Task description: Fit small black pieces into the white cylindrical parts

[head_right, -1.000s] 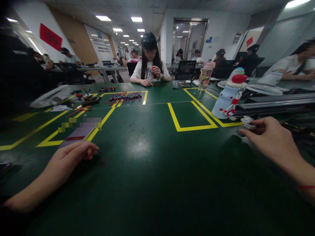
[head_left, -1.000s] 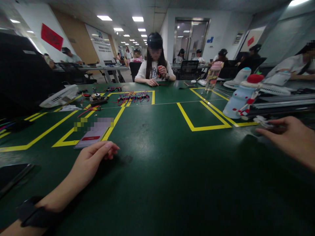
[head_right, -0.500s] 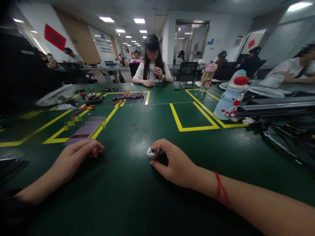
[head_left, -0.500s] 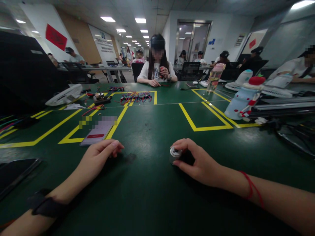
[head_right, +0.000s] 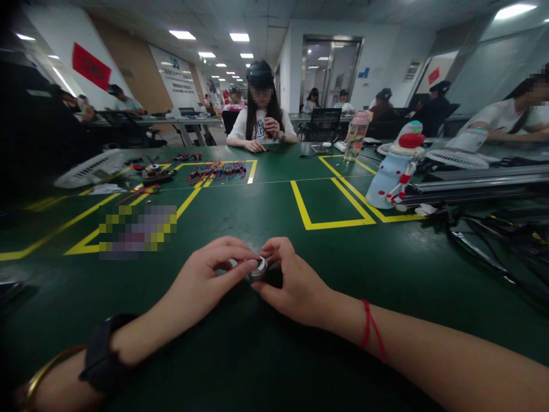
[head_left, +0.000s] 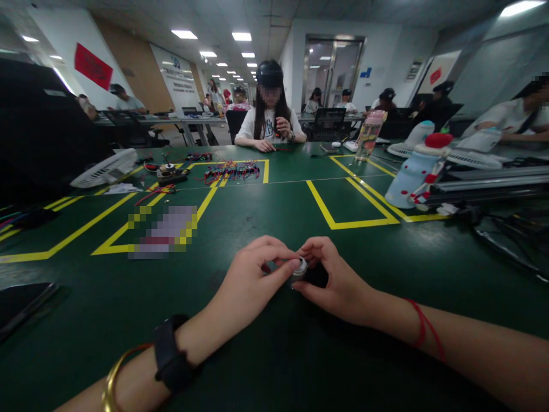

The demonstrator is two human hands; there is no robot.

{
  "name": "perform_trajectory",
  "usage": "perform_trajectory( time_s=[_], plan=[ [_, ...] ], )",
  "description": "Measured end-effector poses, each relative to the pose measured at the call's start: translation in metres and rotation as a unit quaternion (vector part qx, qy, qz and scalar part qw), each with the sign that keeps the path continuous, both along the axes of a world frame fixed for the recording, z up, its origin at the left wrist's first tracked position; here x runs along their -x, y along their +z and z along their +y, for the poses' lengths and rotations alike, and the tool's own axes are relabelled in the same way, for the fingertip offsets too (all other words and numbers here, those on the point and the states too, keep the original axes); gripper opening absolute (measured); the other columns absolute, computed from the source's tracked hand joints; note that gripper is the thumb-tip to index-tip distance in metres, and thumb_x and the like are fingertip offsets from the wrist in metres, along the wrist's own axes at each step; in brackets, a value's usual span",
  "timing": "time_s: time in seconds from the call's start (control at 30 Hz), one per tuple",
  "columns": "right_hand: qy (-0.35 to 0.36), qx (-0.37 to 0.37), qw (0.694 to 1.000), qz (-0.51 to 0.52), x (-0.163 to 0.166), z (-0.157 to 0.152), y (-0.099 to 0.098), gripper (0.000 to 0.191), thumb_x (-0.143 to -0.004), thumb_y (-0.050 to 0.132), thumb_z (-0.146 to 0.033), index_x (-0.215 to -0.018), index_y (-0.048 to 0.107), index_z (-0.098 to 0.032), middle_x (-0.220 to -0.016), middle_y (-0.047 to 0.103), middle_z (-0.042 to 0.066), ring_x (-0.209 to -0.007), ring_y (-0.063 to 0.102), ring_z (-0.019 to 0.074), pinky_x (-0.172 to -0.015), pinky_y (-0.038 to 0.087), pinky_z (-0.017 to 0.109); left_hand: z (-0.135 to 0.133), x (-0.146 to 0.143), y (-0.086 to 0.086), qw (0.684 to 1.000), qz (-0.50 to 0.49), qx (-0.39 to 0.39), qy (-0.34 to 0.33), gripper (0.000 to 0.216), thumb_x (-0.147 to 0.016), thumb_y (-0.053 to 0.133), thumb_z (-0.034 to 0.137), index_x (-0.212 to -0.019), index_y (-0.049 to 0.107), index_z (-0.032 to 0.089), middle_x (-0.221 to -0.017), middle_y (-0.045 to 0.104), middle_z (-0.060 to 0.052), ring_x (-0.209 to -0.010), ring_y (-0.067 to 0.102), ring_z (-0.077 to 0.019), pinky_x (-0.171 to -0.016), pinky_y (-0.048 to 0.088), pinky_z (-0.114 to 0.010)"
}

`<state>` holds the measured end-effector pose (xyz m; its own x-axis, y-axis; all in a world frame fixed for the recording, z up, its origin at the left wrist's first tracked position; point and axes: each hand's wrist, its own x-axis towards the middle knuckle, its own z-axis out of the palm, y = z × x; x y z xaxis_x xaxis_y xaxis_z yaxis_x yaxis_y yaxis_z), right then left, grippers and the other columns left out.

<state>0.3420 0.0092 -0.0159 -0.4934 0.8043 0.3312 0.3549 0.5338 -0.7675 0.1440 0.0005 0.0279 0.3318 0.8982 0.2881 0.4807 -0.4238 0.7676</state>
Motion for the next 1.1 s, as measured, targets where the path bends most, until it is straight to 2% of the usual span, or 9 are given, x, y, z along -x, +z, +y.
perform_trajectory(
  time_s=[0.1,0.2,0.33,0.43,0.6,0.77,0.87,0.97,1.1],
  plan=[
    [-0.012,-0.011,1.000,-0.012,0.000,-0.001,0.002,0.050,-0.079,0.066,-0.028,-0.118,0.036,-0.021,-0.106,0.055,0.005,-0.093,0.057,0.0129,-0.083,0.050,0.033,0.004,0.005,0.003,0.999,-0.013,-0.016,0.040,0.016,-0.087,0.063,0.035,-0.087,0.076,0.027,-0.092,0.067,-0.004,-0.083,0.063,-0.0189,-0.068,0.049,-0.031],
    [-0.045,-0.008,0.999,-0.018,0.002,-0.002,0.006,0.047,-0.077,0.064,-0.024,-0.116,0.037,-0.020,-0.102,0.056,0.004,-0.090,0.057,0.0121,-0.080,0.049,0.031,0.006,0.014,-0.004,0.998,0.002,-0.015,0.066,0.016,-0.085,0.064,0.037,-0.089,0.077,0.028,-0.092,0.066,-0.004,-0.088,0.062,-0.0207,-0.078,0.048,-0.035],
    [-0.079,0.009,0.997,-0.006,0.002,-0.002,0.006,0.046,-0.075,0.062,-0.021,-0.113,0.038,-0.019,-0.099,0.056,0.004,-0.087,0.056,0.0117,-0.077,0.049,0.029,0.007,0.018,-0.025,0.994,0.110,0.005,0.020,0.013,-0.082,0.068,0.038,-0.086,0.079,0.032,-0.097,0.068,-0.003,-0.096,0.060,-0.0245,-0.085,0.044,-0.041],
    [-0.076,0.016,0.997,-0.006,0.003,-0.001,0.005,0.046,-0.074,0.062,-0.023,-0.113,0.038,-0.019,-0.100,0.056,0.004,-0.087,0.056,0.0119,-0.077,0.049,0.029,0.007,0.016,-0.031,0.987,0.163,0.010,0.005,0.012,-0.080,0.070,0.041,-0.087,0.079,0.036,-0.100,0.070,-0.002,-0.098,0.059,-0.0264,-0.085,0.043,-0.042],
    [-0.072,0.026,0.997,-0.024,0.002,0.000,0.008,0.045,-0.076,0.062,-0.024,-0.114,0.040,-0.019,-0.101,0.057,0.005,-0.087,0.055,0.0124,-0.077,0.048,0.030,0.008,0.042,-0.018,0.995,0.077,0.052,0.039,0.024,-0.086,0.061,0.043,-0.095,0.076,0.028,-0.101,0.071,-0.004,-0.095,0.064,-0.0235,-0.087,0.047,-0.038],
    [-0.062,0.027,0.996,-0.054,0.000,-0.001,0.011,0.036,-0.077,0.061,-0.024,-0.110,0.046,-0.020,-0.098,0.057,0.004,-0.083,0.054,0.0118,-0.072,0.045,0.028,0.011,0.112,-0.017,0.974,-0.003,0.065,0.217,0.025,-0.086,0.060,0.044,-0.085,0.071,0.021,-0.082,0.071,-0.001,-0.082,0.065,-0.0212,-0.077,0.050,-0.032],
    [-0.061,0.021,0.996,-0.058,0.001,-0.002,0.010,0.034,-0.077,0.061,-0.024,-0.108,0.048,-0.020,-0.097,0.058,0.004,-0.081,0.053,0.0116,-0.069,0.045,0.027,0.012,0.143,-0.023,0.949,-0.116,0.120,0.269,0.019,-0.086,0.061,0.037,-0.085,0.068,0.019,-0.079,0.069,0.001,-0.073,0.063,-0.0166,-0.073,0.051,-0.029],
    [-0.058,0.019,0.997,-0.051,0.001,-0.001,0.012,0.034,-0.078,0.062,-0.025,-0.109,0.049,-0.020,-0.098,0.059,0.004,-0.081,0.054,0.0115,-0.070,0.046,0.027,0.014,0.153,-0.029,0.925,-0.197,0.149,0.287,0.015,-0.085,0.063,0.032,-0.083,0.067,0.018,-0.075,0.068,0.003,-0.071,0.061,-0.0150,-0.070,0.051,-0.027],
    [-0.095,-0.014,0.992,-0.079,-0.024,0.010,0.025,0.035,-0.079,0.063,-0.030,-0.111,0.052,-0.020,-0.104,0.060,0.005,-0.087,0.058,0.0134,-0.076,0.049,0.028,0.014,0.152,-0.033,0.941,-0.154,0.139,0.267,0.019,-0.086,0.063,0.035,-0.087,0.068,0.017,-0.081,0.068,0.000,-0.075,0.062,-0.0165,-0.072,0.050,-0.028]
  ],
)
